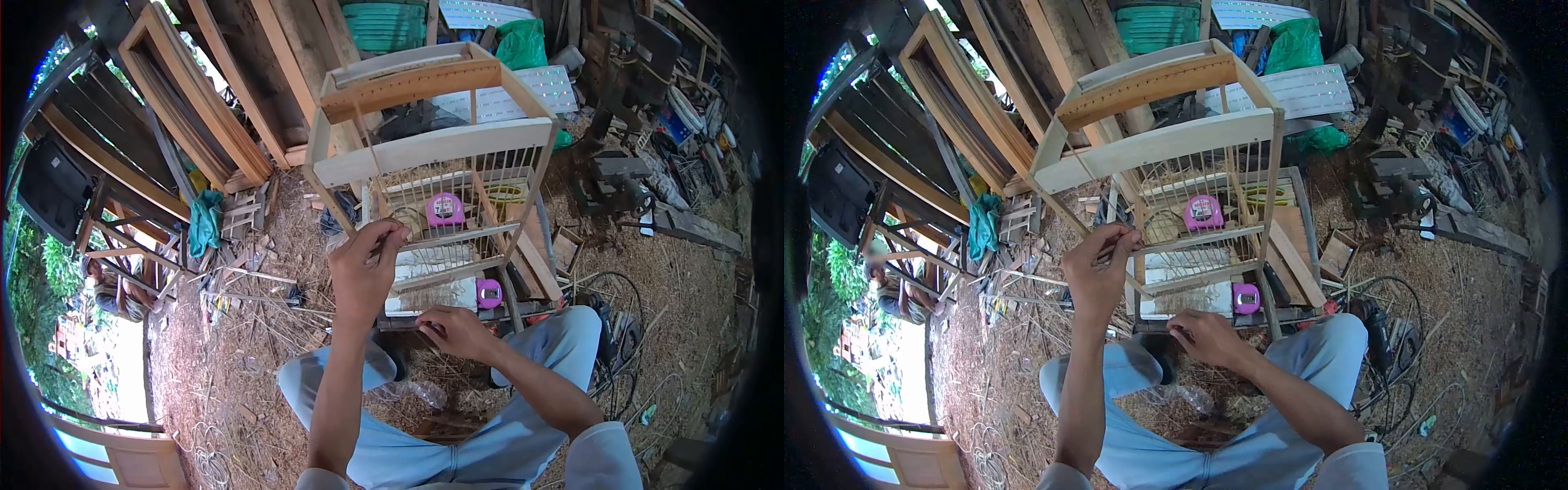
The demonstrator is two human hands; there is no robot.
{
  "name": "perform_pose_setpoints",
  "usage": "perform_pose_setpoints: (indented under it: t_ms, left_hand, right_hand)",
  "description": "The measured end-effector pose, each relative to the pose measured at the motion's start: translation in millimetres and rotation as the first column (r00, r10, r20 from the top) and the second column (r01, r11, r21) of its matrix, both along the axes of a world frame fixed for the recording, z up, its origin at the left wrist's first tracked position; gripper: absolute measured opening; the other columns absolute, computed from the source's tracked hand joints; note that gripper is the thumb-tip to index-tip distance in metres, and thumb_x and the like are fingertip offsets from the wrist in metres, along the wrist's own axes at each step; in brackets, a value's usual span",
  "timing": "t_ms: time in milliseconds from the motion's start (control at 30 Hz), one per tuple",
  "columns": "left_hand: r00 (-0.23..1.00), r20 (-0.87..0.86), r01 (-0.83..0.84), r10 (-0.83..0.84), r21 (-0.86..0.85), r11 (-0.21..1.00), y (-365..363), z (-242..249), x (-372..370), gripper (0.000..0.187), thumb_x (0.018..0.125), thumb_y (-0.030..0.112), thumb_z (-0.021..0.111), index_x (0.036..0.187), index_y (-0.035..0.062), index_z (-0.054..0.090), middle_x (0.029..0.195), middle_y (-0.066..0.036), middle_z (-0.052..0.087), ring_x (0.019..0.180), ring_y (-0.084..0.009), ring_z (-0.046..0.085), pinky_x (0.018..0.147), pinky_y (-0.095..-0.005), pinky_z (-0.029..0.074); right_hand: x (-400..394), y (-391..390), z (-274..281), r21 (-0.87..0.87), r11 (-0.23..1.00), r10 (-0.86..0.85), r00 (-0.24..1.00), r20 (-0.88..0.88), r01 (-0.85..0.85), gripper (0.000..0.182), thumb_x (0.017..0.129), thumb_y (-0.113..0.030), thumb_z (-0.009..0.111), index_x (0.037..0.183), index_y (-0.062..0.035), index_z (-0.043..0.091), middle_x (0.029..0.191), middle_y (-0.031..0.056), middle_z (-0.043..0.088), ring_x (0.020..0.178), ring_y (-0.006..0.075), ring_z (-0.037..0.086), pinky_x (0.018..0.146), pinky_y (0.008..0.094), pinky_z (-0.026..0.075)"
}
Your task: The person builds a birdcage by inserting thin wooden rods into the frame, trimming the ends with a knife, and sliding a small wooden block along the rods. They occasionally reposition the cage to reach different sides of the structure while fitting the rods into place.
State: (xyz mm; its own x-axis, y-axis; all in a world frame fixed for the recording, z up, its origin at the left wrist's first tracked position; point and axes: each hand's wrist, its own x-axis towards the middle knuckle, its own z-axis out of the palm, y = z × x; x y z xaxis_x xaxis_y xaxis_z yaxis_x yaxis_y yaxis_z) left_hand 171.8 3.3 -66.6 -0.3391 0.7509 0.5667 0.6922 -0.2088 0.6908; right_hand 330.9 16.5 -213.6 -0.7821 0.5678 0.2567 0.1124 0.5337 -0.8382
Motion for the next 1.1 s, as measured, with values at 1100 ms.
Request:
perform_pose_setpoints:
  t_ms: [1100]
  left_hand:
    - [0.986,0.127,-0.123,0.111,0.088,0.988,-5.3,-19.9,5.8,0.009,0.091,-0.001,0.059,0.097,-0.0088,0.058,0.083,-0.014,0.067,0.079,-0.0175,0.069,0.072,-0.0288,0.059]
  right_hand:
    - [5.7,5.6,-7.9,0.110,0.994,-0.010,0.996,-0.088,0.020,0.012,0.084,-0.009,0.065,0.095,-0.0054,0.067,0.078,0.0101,0.064,0.060,0.0250,0.061,0.057,0.0364,0.050]
